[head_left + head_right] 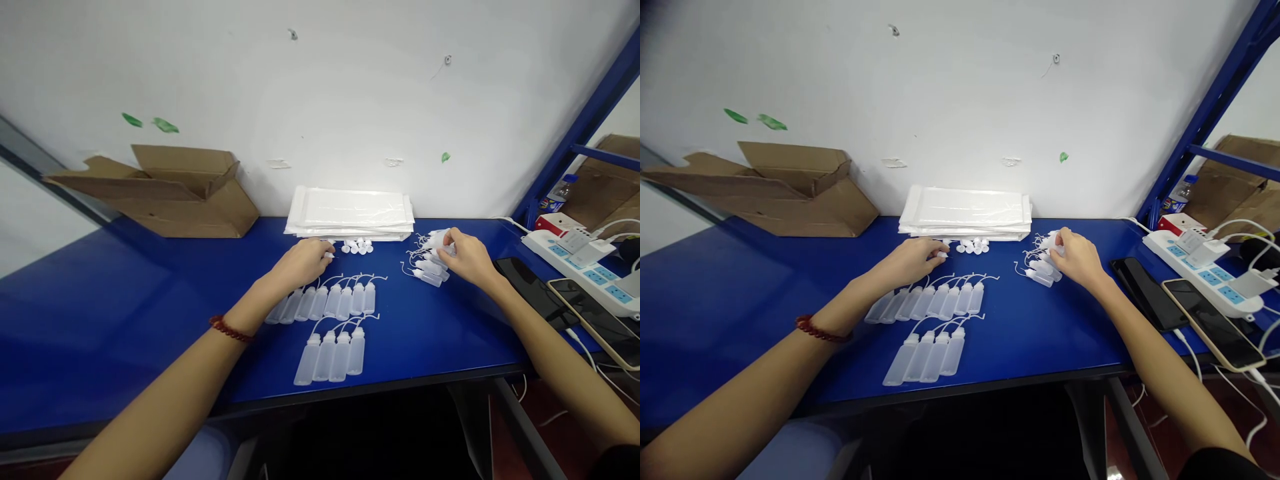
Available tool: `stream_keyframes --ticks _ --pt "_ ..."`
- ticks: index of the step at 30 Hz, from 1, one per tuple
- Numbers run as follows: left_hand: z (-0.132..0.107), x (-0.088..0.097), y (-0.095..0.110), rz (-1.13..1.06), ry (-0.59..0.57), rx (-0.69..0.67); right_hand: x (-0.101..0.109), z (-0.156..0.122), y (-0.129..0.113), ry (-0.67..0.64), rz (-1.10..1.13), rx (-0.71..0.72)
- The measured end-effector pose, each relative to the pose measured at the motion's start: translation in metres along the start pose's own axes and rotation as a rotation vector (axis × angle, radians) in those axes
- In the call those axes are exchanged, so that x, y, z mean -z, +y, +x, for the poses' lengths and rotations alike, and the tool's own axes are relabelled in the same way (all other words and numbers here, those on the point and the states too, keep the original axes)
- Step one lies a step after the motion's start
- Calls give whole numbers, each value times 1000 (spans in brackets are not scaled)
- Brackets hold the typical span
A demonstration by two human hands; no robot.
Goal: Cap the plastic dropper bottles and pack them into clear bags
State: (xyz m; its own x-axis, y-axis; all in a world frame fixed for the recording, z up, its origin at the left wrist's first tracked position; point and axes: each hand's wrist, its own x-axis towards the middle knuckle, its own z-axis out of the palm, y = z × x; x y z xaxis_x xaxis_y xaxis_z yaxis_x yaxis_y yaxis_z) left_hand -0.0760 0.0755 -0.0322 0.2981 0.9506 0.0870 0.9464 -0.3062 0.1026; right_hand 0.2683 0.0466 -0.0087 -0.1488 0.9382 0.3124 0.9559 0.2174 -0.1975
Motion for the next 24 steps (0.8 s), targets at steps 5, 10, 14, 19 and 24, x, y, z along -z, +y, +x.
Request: stream_keyframes --ticks 5,10,14,19,24 --pt "1 -1 -2 4 -5 -3 0 0 0 -5 -5 17" --pt "1 -1 -2 7 -2 6 0 -1 0 -7 4 56" --pt "2 -2 -3 12 -11 30 0 -2 -1 -4 20 84" --pt "2 -3 -2 13 -21 51 0 -3 -2 14 24 101" --pt "1 -1 0 -8 -19 71 1 -7 -9 72 60 130"
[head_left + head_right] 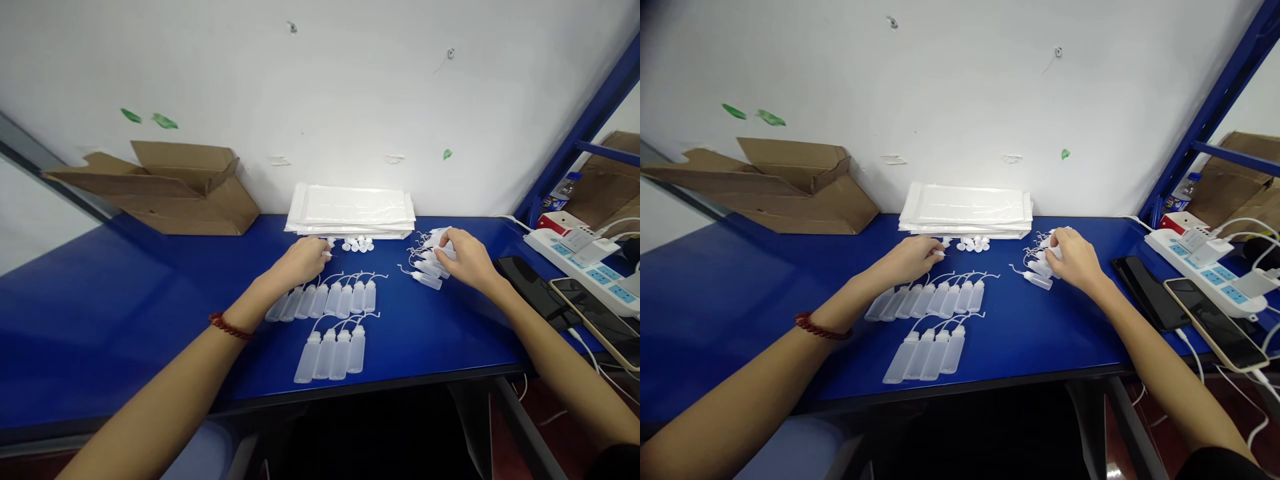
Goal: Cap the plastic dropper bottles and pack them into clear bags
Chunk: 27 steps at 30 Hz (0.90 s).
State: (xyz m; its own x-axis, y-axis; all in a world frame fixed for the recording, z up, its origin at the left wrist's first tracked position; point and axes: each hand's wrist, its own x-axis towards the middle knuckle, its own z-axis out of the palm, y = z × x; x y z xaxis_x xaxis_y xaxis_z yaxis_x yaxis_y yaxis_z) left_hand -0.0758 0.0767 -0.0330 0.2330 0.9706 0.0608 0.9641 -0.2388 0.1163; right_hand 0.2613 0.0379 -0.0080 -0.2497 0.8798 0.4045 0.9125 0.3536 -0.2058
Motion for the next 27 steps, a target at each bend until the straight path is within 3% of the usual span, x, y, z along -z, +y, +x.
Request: stream_keyframes --ticks 5,10,12,16,19,27 --pt "-4 4 6 -39 17 7 -4 -17 -32 76 180 192" --pt "-12 13 20 -192 104 7 -12 -36 -75 -184 334 434" --pt "-15 17 26 -282 133 -8 -15 -35 -87 -261 352 401" --pt "-18 21 34 -452 152 -37 -17 -19 -105 -408 435 98" --pt "-20 22 36 -532 175 -41 -16 -7 -115 -438 396 -48" --pt "-19 20 38 -634 185 -49 -20 -3 -122 -481 273 -74"
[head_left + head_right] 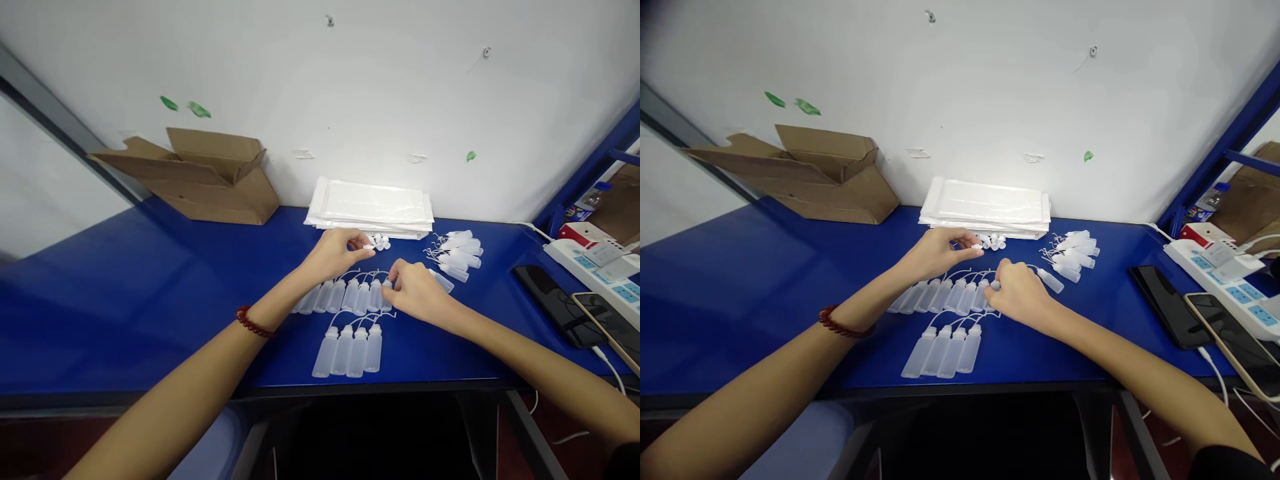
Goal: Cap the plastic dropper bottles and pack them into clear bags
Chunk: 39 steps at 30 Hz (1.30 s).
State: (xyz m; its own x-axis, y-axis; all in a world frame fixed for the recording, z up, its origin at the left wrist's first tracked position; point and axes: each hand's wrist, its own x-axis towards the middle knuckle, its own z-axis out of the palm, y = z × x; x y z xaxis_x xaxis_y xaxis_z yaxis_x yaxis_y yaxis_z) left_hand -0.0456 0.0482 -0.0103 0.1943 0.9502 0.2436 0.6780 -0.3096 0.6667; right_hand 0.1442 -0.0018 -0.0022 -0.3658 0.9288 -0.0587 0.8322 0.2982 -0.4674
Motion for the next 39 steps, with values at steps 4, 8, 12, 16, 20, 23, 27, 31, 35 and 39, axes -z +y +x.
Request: stream_keyframes --ticks 4,8,12,16,20,23,27,31,35,39 --pt "0 -1 0 -57 -1 5 3 -3 -3 -29 -128 -8" --pt "0 -2 0 -69 -1 10 6 -3 -3 -28 -228 -6" --pt "0 -4 0 -77 2 -2 8 -3 -5 -65 -266 -7" --pt "0 -5 3 -126 3 22 8 -4 -6 -71 -316 4" --pt "-1 -4 6 -184 -12 69 8 -5 -1 -52 -312 7" --pt "-2 -4 7 -241 -13 96 9 -5 4 -35 -320 1" --pt "-3 -5 10 -318 -29 144 9 -7 8 -39 -321 10" --pt "-6 -2 17 -409 -86 206 10 -7 16 -1 -179 46" --pt "-9 -1 21 -534 -113 218 16 -7 34 96 164 125" --pt "-11 -6 24 -666 -162 255 22 -5 53 150 487 199"
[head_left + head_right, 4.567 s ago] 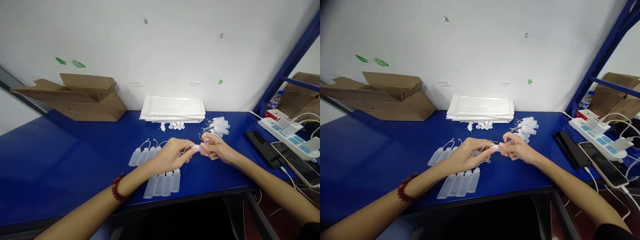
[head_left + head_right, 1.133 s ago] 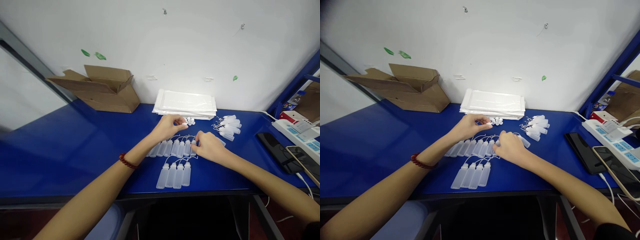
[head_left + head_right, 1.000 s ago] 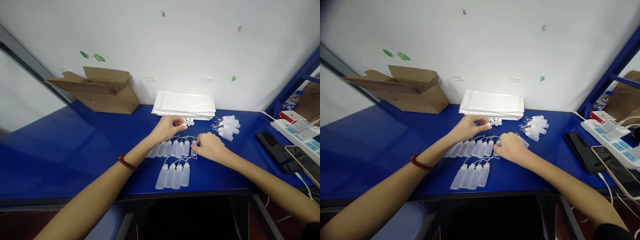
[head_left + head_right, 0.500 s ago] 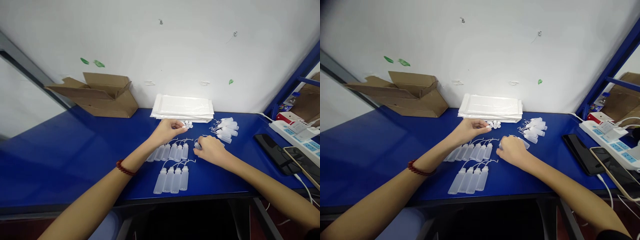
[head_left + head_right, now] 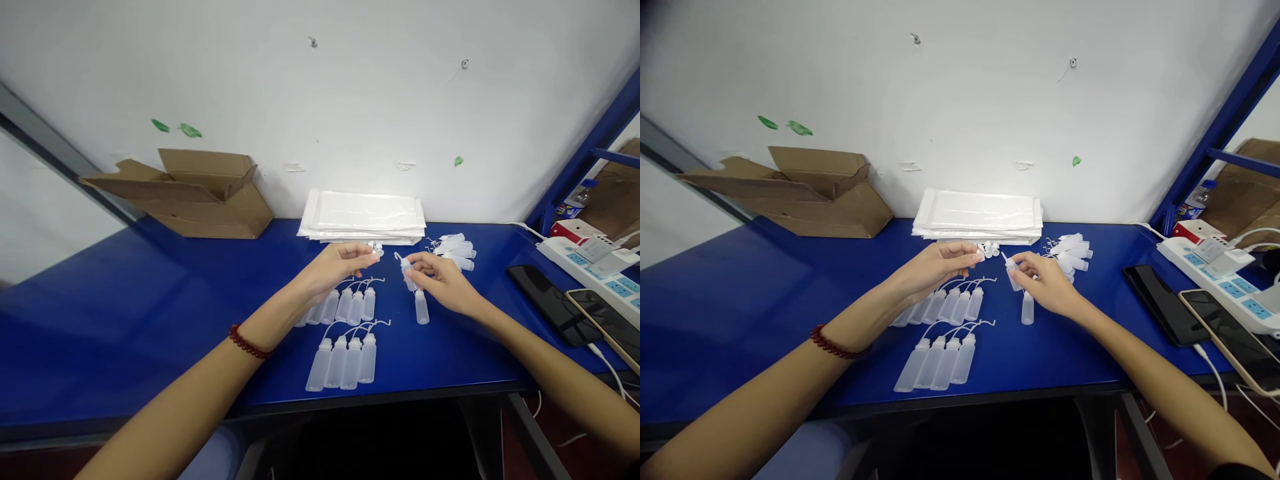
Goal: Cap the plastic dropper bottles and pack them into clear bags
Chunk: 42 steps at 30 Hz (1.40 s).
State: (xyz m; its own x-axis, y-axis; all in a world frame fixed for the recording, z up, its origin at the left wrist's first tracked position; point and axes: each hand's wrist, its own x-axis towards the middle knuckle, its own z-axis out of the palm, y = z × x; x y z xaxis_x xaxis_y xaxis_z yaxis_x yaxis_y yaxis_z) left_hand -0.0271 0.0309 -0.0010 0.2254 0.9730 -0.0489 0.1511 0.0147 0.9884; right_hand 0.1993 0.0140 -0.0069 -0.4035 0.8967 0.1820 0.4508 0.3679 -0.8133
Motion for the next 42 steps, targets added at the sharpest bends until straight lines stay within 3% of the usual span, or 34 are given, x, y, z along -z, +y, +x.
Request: stream_keyframes --ticks 5,10,15,19,24,29,37,39,42 --pt "-3 -10 0 -93 -112 11 4 3 3 -108 297 -78" --pt "-6 -13 0 -83 -114 -72 1 3 -1 -220 478 -173" --pt "-7 -14 0 -21 -109 -134 -2 3 1 -274 528 -181" --pt "-7 -13 -1 40 -151 -148 -3 2 2 -295 436 -152" --pt "-9 -10 1 110 -228 -114 -4 -1 1 -263 354 -92" --pt "-9 -10 2 54 -201 -98 -9 -2 1 -128 288 -47" --pt "-8 -14 -5 -4 -169 -81 -13 -6 2 100 -79 259" --pt "-9 -15 -5 18 -159 -141 -13 -6 0 89 -58 239" --pt "-13 -17 -3 95 -142 -272 -12 -5 -2 -14 123 81"
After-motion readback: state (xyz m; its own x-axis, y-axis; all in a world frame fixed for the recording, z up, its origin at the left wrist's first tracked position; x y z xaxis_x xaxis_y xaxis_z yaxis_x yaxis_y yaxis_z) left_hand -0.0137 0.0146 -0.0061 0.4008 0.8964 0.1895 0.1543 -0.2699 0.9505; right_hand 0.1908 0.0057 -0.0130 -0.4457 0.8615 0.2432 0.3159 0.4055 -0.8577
